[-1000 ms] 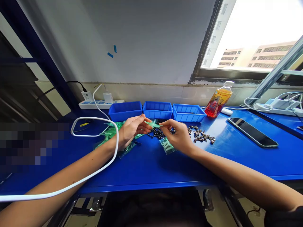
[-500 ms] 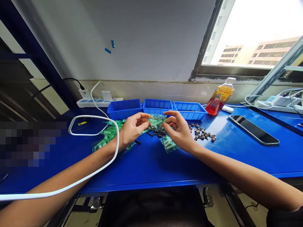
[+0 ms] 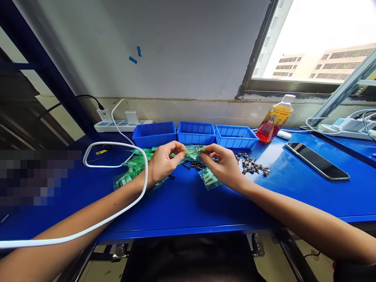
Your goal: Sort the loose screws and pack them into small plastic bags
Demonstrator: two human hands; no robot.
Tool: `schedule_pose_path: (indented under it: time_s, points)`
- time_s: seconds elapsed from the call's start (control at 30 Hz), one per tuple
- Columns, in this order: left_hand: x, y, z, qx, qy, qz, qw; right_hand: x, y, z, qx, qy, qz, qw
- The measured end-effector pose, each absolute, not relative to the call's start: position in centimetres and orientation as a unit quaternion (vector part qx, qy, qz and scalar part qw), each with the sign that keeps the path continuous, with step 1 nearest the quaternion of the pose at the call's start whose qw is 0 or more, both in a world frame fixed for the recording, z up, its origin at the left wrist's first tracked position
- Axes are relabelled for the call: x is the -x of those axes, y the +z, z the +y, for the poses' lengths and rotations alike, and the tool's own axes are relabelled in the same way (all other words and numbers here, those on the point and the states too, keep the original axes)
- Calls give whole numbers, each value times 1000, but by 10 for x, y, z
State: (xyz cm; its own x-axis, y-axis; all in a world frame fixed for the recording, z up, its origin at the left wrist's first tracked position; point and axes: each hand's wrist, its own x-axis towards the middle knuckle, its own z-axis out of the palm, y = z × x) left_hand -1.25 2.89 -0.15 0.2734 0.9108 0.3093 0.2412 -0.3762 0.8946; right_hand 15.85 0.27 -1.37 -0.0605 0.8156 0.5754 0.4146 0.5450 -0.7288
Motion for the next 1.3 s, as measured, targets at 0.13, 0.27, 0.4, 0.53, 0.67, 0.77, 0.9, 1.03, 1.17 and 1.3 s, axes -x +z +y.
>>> schedule_pose_path:
  time_s: [0.13,0.27,0.4,0.53,0.67,0.77,0.9,1.03,1.17,1.3]
  points:
    - [13,-4,30,-708,446,408,365,-158,-12,1,444,162,-714,516]
    - [13,-6,31,-716,441,402,361,-157,-11,1,476,161,-710,493]
    - [13,-5,30,-730,424,402,355,-157,-10,0,480,160,-723,470]
    - [13,-4,29,-744,415,408,329,-158,-8,-1,466,144,-739,464]
    - [14,-4,28,-750,411,406,322,-159,-7,0,456,143,-748,460]
    - [14,-5,29,-753,408,406,319,-158,-8,0,455,162,-746,459]
    - [15,-5,28,-764,404,411,289,-158,-10,0,450,175,-753,447]
    - [16,-5,26,-783,402,410,240,-159,-11,-1,449,173,-762,433]
    - [16,-4,25,-786,403,407,233,-159,-11,-1,463,167,-761,422]
    - [15,-3,25,-784,399,402,254,-159,-10,-3,475,178,-759,408]
